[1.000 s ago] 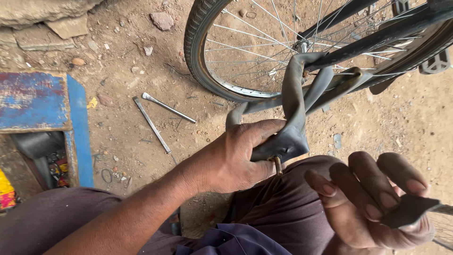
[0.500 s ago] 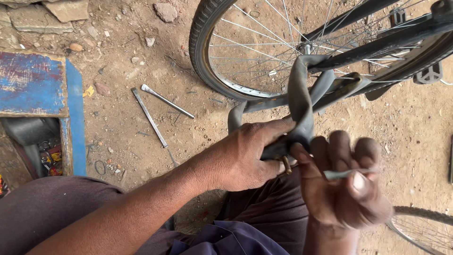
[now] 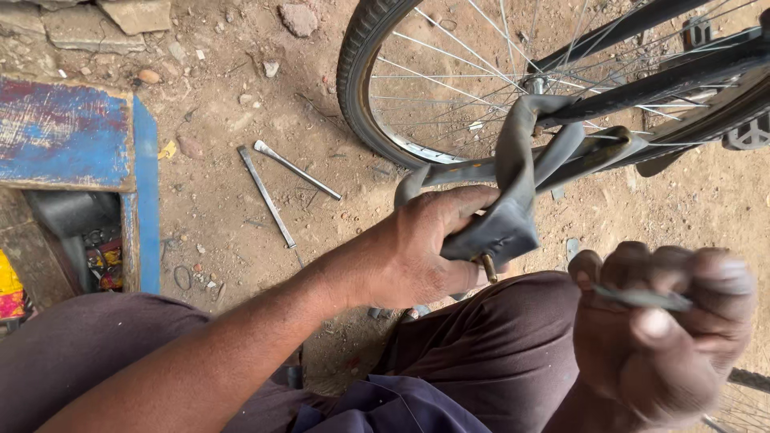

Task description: The person applies glue to a bicycle inner tube and a patch, then presses the patch onto the tube. They use a wrench to tighten the valve stem nut on the inner tube.

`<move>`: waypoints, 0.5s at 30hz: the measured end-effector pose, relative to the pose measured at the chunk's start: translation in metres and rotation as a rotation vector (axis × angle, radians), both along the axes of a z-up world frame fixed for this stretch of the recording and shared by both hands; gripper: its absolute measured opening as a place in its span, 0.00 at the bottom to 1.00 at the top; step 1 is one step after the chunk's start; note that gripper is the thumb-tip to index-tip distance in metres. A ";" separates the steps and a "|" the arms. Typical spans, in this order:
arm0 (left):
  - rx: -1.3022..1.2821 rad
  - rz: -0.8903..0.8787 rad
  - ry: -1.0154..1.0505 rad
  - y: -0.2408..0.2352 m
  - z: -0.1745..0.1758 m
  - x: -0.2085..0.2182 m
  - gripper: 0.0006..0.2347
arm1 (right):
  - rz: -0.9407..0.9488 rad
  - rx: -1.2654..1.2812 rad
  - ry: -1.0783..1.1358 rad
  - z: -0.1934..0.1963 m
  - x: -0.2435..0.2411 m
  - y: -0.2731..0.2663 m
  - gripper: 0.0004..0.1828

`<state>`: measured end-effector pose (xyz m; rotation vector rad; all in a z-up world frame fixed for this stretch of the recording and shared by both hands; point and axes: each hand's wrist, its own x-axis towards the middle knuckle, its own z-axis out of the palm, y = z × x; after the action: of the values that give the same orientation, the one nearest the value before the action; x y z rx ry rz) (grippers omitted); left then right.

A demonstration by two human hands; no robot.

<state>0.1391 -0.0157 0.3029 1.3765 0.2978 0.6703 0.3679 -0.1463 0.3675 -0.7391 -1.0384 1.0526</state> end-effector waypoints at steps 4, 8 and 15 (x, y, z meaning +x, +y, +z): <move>-0.122 -0.051 0.110 0.003 0.007 -0.002 0.32 | -0.151 -0.044 -0.303 -0.009 0.015 -0.014 0.09; -0.071 -0.012 0.108 0.002 0.013 -0.003 0.35 | -0.153 -0.156 -0.188 -0.019 0.006 -0.013 0.08; -0.070 -0.079 0.288 0.003 0.025 -0.003 0.32 | -0.174 -0.252 -0.117 -0.021 -0.017 0.000 0.08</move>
<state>0.1362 -0.0129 0.3282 1.4100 0.4892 0.3920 0.3504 -0.1465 0.3469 -1.0872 -0.9303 1.0090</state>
